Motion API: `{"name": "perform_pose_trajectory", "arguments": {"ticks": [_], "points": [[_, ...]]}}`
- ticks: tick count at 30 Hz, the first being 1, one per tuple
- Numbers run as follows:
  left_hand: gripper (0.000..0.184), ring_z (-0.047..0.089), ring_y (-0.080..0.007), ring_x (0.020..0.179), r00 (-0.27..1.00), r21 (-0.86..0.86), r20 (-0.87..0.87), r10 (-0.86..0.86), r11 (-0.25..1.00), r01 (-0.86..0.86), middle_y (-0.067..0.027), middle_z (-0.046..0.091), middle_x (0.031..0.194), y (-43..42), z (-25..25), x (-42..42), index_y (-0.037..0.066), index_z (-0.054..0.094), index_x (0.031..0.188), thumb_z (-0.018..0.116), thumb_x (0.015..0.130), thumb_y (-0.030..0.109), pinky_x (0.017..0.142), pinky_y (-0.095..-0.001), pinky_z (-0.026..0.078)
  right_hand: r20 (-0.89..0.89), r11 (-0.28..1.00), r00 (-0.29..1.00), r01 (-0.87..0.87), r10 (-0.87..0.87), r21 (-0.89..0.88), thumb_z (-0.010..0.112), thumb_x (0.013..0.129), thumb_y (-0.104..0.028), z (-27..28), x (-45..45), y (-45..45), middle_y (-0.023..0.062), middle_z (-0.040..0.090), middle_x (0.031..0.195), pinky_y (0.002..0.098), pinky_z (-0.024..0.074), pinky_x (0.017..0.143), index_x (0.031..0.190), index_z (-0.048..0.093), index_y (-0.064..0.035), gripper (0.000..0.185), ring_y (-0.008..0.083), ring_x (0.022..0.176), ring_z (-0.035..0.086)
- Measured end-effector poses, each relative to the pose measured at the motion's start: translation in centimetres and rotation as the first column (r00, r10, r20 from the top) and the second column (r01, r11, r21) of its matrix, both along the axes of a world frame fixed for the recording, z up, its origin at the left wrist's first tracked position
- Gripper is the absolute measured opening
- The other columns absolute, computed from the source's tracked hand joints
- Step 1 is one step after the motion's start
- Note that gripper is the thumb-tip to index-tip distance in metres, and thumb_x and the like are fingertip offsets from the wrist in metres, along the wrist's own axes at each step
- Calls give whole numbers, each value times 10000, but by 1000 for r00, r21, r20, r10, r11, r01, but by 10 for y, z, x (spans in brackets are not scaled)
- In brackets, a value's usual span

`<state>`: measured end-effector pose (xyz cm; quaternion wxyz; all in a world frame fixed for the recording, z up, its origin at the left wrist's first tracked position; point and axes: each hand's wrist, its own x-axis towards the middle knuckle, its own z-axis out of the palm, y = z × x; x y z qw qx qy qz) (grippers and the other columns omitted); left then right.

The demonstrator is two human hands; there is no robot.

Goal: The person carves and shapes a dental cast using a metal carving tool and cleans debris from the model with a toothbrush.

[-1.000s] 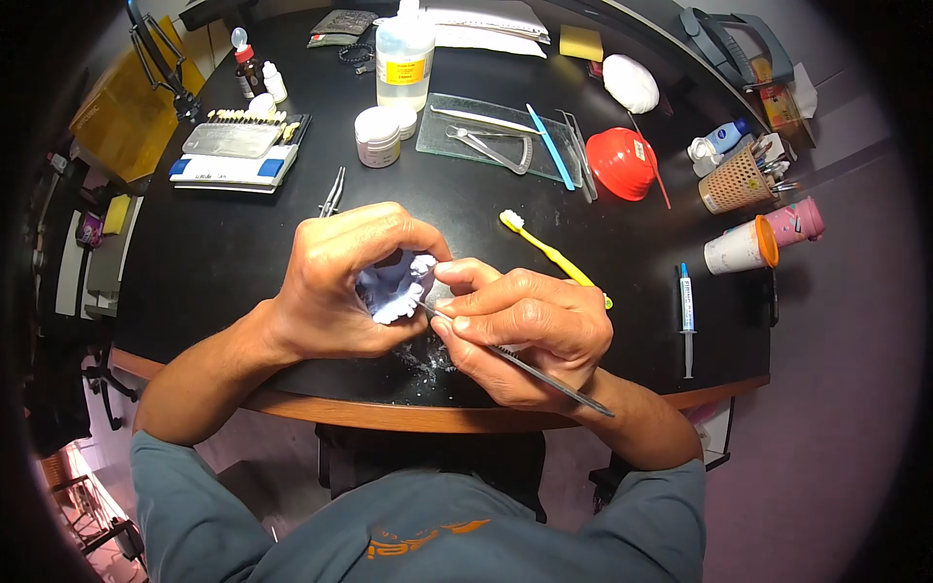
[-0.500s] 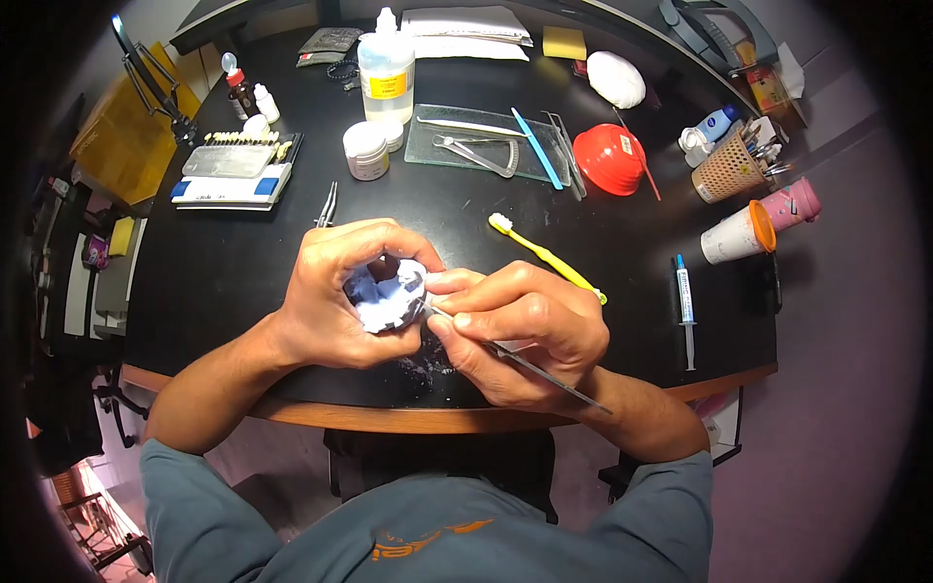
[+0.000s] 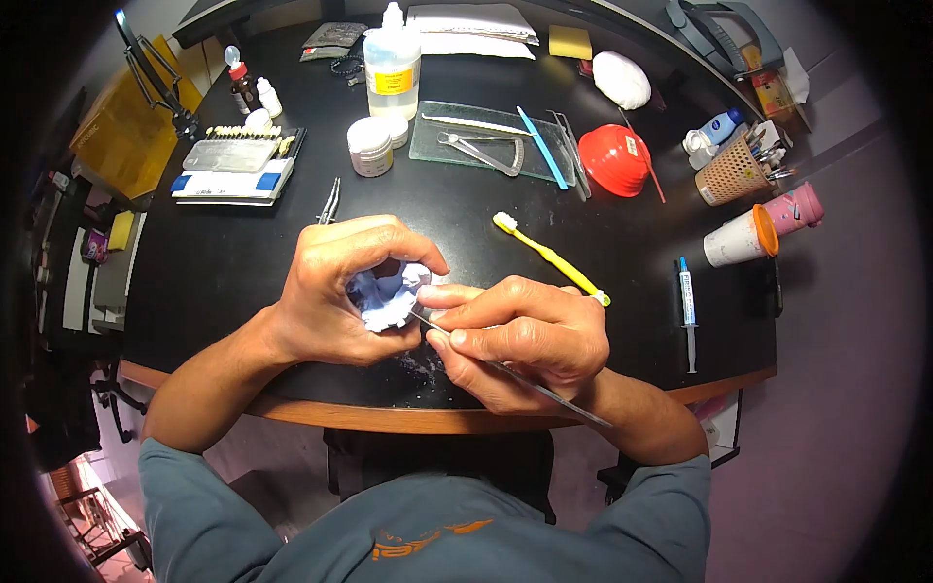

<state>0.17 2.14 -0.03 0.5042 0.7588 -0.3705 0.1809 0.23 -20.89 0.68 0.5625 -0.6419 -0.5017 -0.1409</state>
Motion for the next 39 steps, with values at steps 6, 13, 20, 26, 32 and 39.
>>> {"name": "perform_pose_trajectory", "arguments": {"ticks": [6,13,20,26,32,39], "points": [[444,712,-183,747,1000,2,30,0,1000,0,-78,737,926,1,-1,1,39,736,1031,857,605,5,649,-293,556,4,1000,1000,-2,2,-24,831,782,138,0,1,0,188,768,947,407,672,894,973,735,-3,256,327,966,803],[458,717,-274,804,1000,-5,21,-7,1000,7,-89,710,924,0,-1,0,54,693,1043,849,614,13,680,-350,568,-10,998,1000,-3,3,-57,829,784,136,3,2,-1,194,776,944,403,672,893,947,720,2,238,319,960,805],[467,730,-259,803,998,9,57,1,1000,-2,-84,739,937,1,-2,2,40,725,1024,843,574,-6,688,-334,570,-53,998,999,-6,3,-62,832,779,140,5,1,0,194,777,926,407,672,892,910,710,4,225,314,949,806],[455,730,-267,806,999,25,31,9,1000,-9,-79,745,938,1,-4,1,43,726,1017,838,578,3,688,-335,568,-105,998,994,-13,6,-64,835,768,147,4,5,1,187,779,880,402,676,868,854,695,11,214,304,925,809],[437,726,-243,755,1000,3,17,17,1000,-17,-84,738,903,-1,-5,1,47,735,1012,846,591,19,672,-313,561,-106,997,994,-17,9,-74,830,765,149,4,8,0,191,781,873,399,678,850,827,686,13,208,306,910,811],[395,743,-267,801,994,21,-105,17,1000,-14,-118,738,902,-1,4,-3,26,720,986,840,610,40,706,-346,582,-23,996,1000,2,-4,-85,822,769,140,5,5,1,193,785,907,395,680,848,818,685,13,194,320,930,811]]}}
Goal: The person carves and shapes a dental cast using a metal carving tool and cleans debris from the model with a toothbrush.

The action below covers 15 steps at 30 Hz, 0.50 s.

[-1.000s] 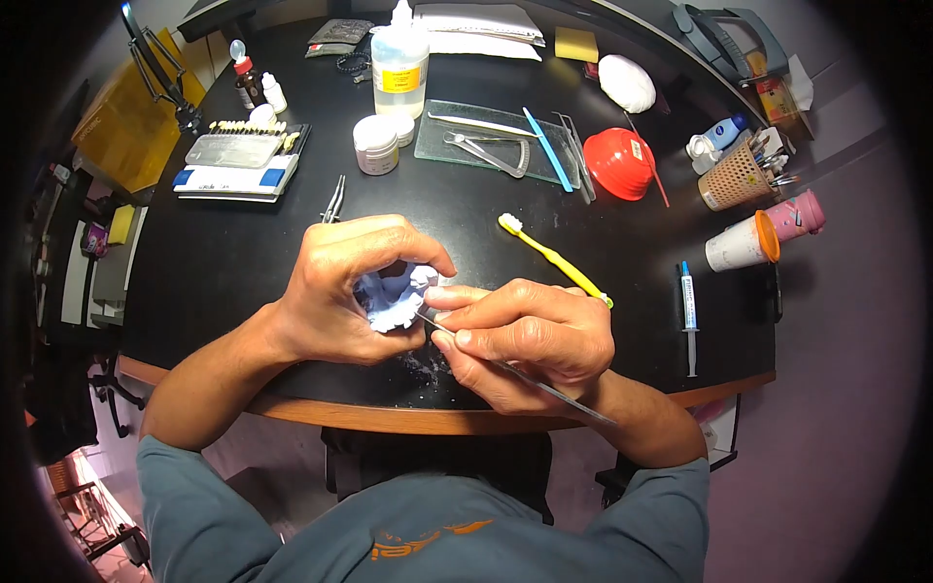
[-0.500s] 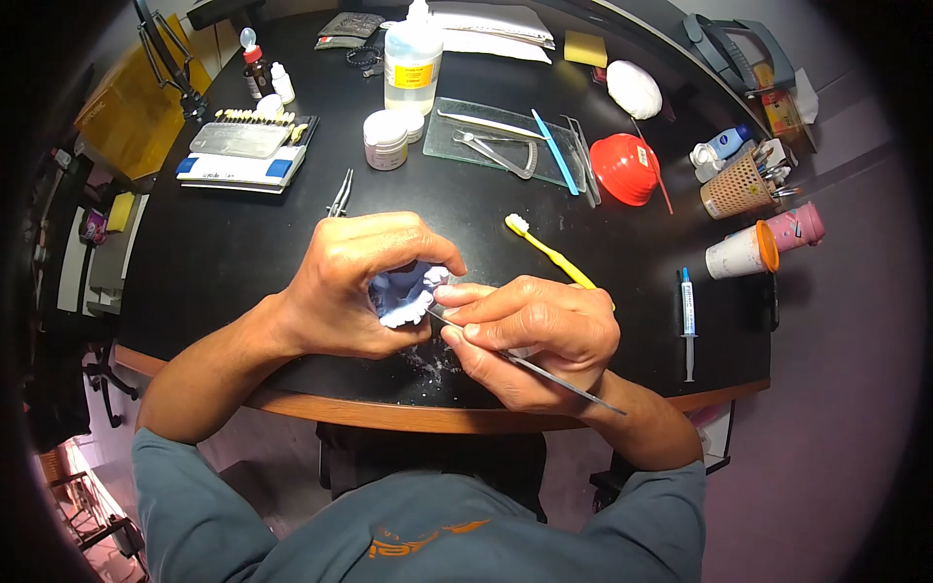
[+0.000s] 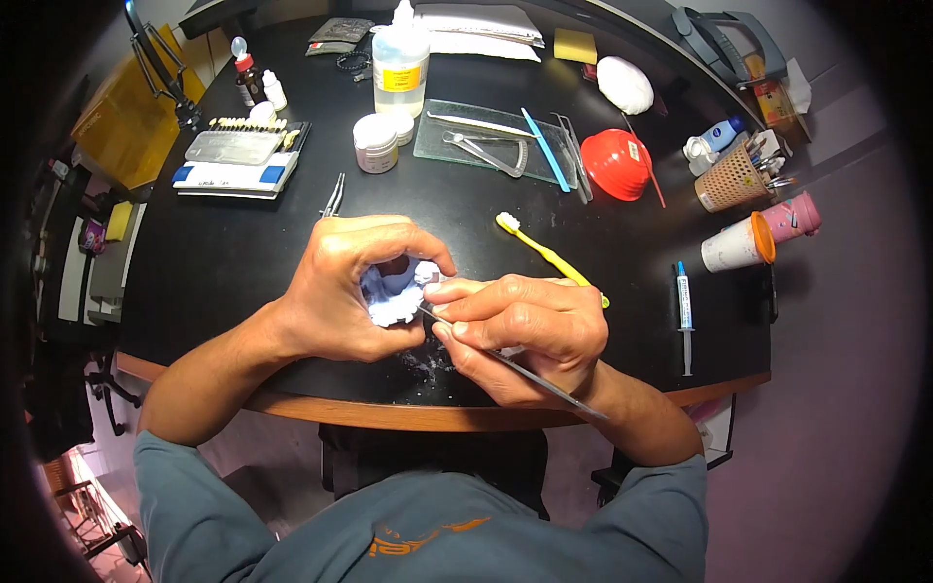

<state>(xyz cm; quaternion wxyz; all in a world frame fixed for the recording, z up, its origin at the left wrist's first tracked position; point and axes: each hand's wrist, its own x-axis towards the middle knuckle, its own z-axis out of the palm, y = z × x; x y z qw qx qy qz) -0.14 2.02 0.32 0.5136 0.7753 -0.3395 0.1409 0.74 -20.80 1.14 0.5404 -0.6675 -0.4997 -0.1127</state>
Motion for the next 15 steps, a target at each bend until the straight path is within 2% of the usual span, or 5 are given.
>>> {"name": "perform_pose_trajectory", "arguments": {"ticks": [2,4,5,8,15], "points": [[393,748,-268,800,1000,-4,6,-7,1000,7,-120,746,916,0,1,1,26,726,990,838,614,40,708,-342,585,45,1000,999,3,-2,-13,826,770,127,1,-1,0,193,785,920,399,680,851,824,693,14,182,330,939,810],[400,719,-185,742,999,-9,39,-9,1000,9,-93,745,910,0,-2,2,27,738,1000,848,616,49,664,-296,562,103,1000,995,3,-1,-23,833,771,111,2,0,0,191,785,930,402,680,853,829,703,17,171,338,948,808],[404,705,-144,713,998,-12,56,-10,1000,10,-80,745,906,0,-3,3,27,744,1005,853,616,54,642,-273,551,149,999,989,-17,23,-36,842,779,128,1,2,-3,178,789,955,417,679,839,959,714,-30,272,346,988,802],[383,728,-199,742,999,-25,-28,-33,999,32,-94,745,905,-1,3,0,31,734,1009,849,645,61,681,-310,572,214,1000,977,-22,26,-18,850,765,96,1,3,-3,196,781,921,405,683,819,870,736,32,167,341,933,810],[390,715,-130,746,996,-8,-40,-85,996,85,-78,758,947,1,-1,3,20,740,1004,850,636,91,657,-266,566,334,997,942,-20,42,-71,846,804,19,3,4,-9,214,784,988,368,682,709,928,758,35,152,347,913,811]]}}
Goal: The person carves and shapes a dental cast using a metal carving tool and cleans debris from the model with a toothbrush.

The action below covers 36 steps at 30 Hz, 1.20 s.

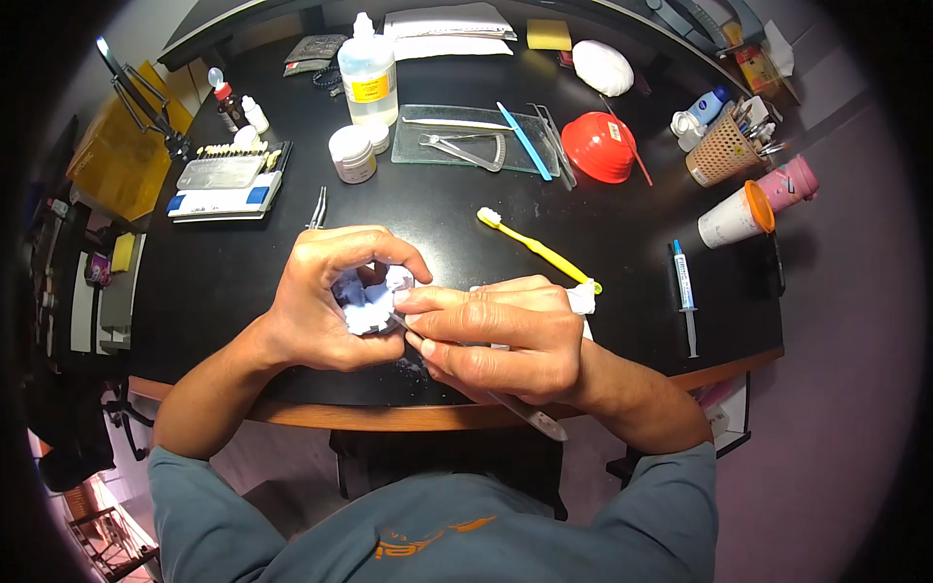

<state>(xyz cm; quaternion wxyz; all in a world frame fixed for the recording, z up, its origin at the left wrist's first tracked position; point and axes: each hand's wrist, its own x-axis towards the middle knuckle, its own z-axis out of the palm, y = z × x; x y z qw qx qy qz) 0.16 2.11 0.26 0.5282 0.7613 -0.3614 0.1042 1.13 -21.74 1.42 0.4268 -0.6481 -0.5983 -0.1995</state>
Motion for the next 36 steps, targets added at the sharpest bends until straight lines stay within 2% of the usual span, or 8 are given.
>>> {"name": "perform_pose_trajectory", "arguments": {"ticks": [4,14,17,20,23,29,32,36], "points": [[388,691,-132,731,999,-42,-35,-19,999,17,-73,734,906,-1,-4,2,18,726,1016,840,654,100,667,-276,554,-120,986,992,63,-45,154,852,791,55,-9,-5,8,190,774,955,364,689,746,890,723,15,168,333,926,811],[408,658,-77,834,949,-221,-278,-149,971,87,-35,700,951,-5,-7,-5,12,674,1090,818,718,95,731,-257,539,-196,982,979,83,-49,170,852,806,54,-9,-8,10,185,766,940,357,688,780,866,686,-1,185,321,921,812],[409,656,-79,869,918,-254,-353,-180,963,91,-33,697,973,-7,-7,-7,19,660,1100,817,730,94,770,-258,535,-173,987,983,89,-64,136,833,817,94,-5,-11,9,181,758,935,428,694,856,942,661,-9,236,299,907,804],[417,657,-83,886,907,-275,-369,-201,956,100,-34,697,981,-7,-7,-7,18,649,1103,819,730,93,794,-262,532,-160,983,984,107,-83,147,836,818,88,-6,-12,10,172,762,933,418,697,836,941,665,-14,233,299,893,806],[431,660,-88,897,905,-263,-376,-199,959,101,-36,695,986,-7,-7,-8,17,641,1109,824,725,94,802,-269,534,-182,980,981,102,-71,168,863,817,24,-8,-11,10,188,780,953,349,684,757,876,699,-7,176,318,954,810],[441,663,-92,906,898,-267,-394,-196,959,93,-39,698,995,-8,-6,-8,18,642,1107,832,718,101,808,-272,537,-196,979,978,102,-67,175,859,818,24,-7,-12,10,180,783,946,351,683,763,874,710,0,160,319,956,810],[425,665,-91,899,906,-268,-373,-199,958,100,-40,702,993,-8,-7,-7,16,650,1096,828,721,103,806,-270,538,-203,987,978,84,-54,140,825,806,109,-5,-14,9,186,772,948,406,691,835,960,697,-7,231,333,928,808],[411,666,-90,884,910,-235,-378,-168,969,82,-38,705,981,-7,-5,-6,7,663,1084,818,714,98,795,-270,541,-235,989,970,91,-62,114,810,794,129,-2,-13,10,189,769,925,402,690,834,885,692,-4,200,335,921,808]]}}
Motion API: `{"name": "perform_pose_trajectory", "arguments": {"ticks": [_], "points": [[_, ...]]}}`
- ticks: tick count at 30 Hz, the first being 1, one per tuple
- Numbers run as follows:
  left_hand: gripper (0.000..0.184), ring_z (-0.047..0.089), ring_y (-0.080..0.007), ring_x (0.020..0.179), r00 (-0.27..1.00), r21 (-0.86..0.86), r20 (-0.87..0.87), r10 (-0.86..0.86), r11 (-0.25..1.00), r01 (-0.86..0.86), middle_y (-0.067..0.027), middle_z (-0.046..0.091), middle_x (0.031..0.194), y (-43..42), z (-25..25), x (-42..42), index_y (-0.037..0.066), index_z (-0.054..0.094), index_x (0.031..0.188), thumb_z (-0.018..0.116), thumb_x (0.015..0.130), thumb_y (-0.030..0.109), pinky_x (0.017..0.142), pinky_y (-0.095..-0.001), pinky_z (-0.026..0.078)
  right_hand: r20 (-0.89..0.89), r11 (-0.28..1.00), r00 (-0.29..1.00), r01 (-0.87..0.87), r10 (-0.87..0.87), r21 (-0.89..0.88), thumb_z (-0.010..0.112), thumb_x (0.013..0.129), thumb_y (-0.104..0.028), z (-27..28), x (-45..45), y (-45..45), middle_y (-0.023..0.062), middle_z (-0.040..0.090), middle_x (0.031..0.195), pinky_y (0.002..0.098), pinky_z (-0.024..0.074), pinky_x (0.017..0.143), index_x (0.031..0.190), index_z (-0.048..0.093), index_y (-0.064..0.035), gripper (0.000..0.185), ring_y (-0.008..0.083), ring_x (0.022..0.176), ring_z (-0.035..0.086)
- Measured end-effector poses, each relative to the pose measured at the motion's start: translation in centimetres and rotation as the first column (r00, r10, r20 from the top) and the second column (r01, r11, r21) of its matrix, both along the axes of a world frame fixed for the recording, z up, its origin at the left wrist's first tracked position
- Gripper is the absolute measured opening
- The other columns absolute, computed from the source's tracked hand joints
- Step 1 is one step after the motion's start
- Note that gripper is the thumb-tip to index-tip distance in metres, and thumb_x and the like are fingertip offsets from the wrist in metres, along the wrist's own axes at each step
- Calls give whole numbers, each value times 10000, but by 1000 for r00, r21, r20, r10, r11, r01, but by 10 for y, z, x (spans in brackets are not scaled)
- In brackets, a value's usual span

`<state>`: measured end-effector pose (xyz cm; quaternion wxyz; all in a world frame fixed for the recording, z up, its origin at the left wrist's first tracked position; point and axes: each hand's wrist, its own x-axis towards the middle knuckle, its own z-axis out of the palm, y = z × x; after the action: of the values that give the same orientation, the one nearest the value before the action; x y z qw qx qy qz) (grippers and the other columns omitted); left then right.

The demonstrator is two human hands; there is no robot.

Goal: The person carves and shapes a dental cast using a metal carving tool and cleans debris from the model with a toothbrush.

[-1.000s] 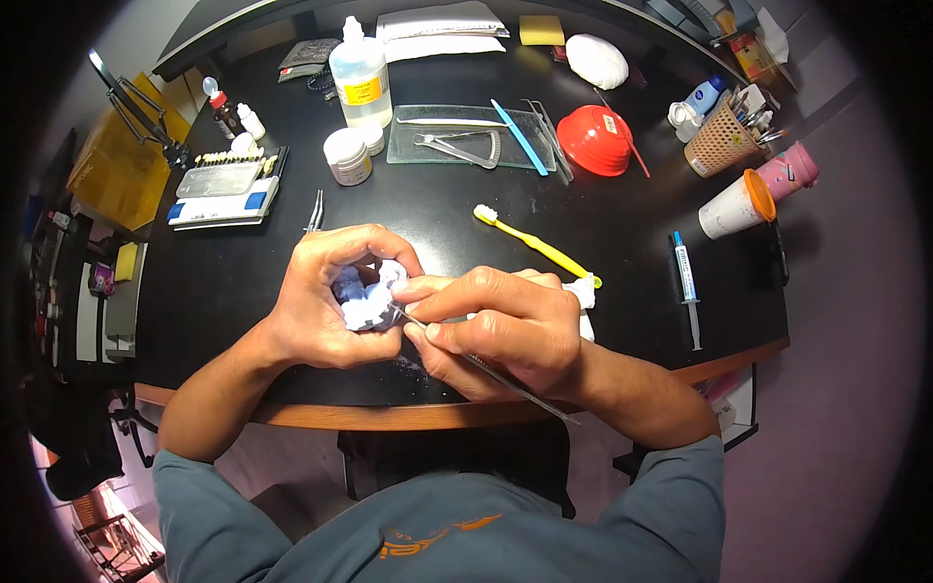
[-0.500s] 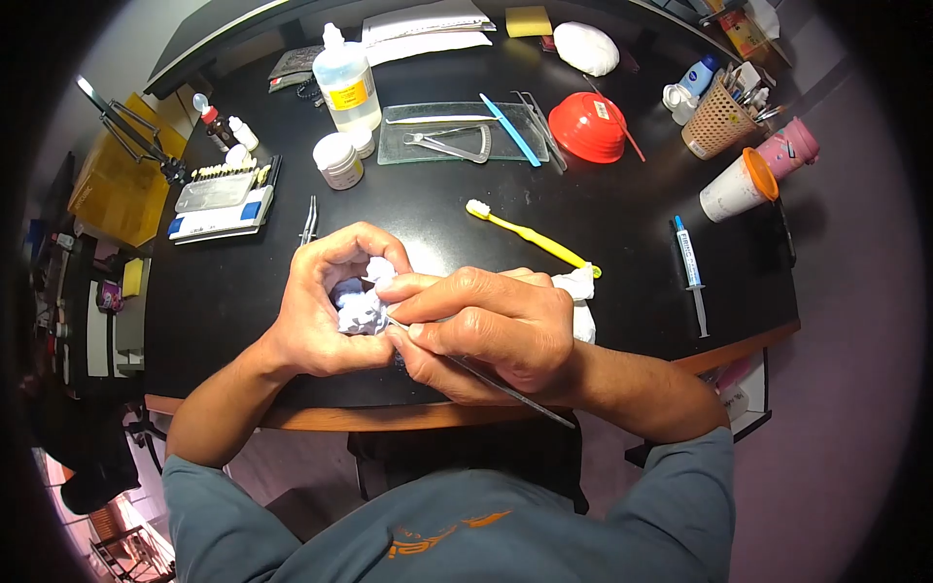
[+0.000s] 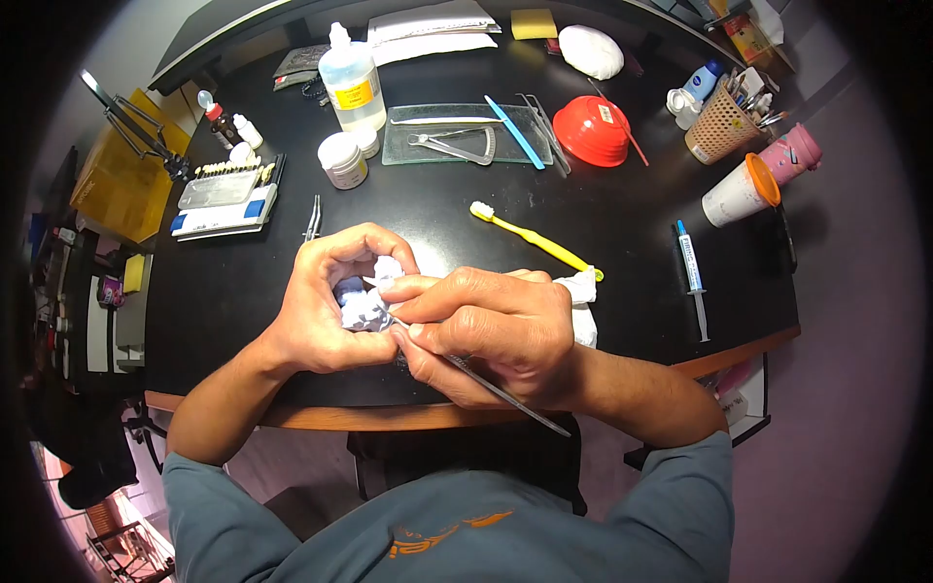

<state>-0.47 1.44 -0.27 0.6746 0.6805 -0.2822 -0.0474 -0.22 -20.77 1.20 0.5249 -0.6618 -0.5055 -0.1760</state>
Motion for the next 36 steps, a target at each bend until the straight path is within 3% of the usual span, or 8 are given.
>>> {"name": "perform_pose_trajectory", "arguments": {"ticks": [2,5,8,11,16,23,36], "points": [[404,666,-88,869,1000,28,4,31,999,-31,-34,705,957,-1,2,0,3,675,1070,813,699,88,782,-266,540,-12,1000,1000,-1,1,-20,805,787,134,2,2,-1,189,766,907,400,690,832,841,680,-1,192,334,921,809],[427,672,-125,809,986,206,145,82,972,-111,-66,713,928,3,4,3,-3,688,1042,862,663,89,762,-284,548,26,998,999,39,-38,-47,825,807,37,-1,6,0,144,755,878,319,664,669,757,659,-5,178,288,911,816],[423,671,-165,732,892,337,423,156,888,-314,-81,721,885,2,6,4,5,717,1019,874,635,83,689,-301,544,30,994,999,41,-38,-98,815,807,44,-3,10,1,137,739,850,319,663,681,744,636,-4,196,273,888,815],[439,660,-193,702,879,338,444,176,875,-347,-96,719,882,4,6,4,18,741,1024,878,611,75,655,-315,534,-7,998,1000,15,-15,-62,810,808,49,-6,14,2,139,731,838,330,668,723,755,636,1,188,271,872,811],[533,692,-233,784,838,333,531,126,878,-344,-89,710,911,11,9,6,41,756,1075,872,555,41,680,-320,549,-74,991,992,-106,99,-86,798,791,152,-2,22,-2,181,756,861,422,684,854,846,677,0,202,285,850,807],[562,726,-277,834,826,267,550,122,911,-313,-93,716,940,13,5,8,40,763,1102,873,551,25,705,-353,576,-161,986,977,-154,143,-57,828,778,132,-3,25,-3,196,769,866,409,678,867,818,700,27,169,305,884,809],[534,727,-293,828,817,226,566,114,931,-286,-104,716,942,13,2,9,42,759,1089,854,564,20,706,-360,583,-154,985,978,-152,139,-78,841,777,135,-2,25,-4,194,777,878,402,676,866,841,707,16,190,301,886,810]]}}
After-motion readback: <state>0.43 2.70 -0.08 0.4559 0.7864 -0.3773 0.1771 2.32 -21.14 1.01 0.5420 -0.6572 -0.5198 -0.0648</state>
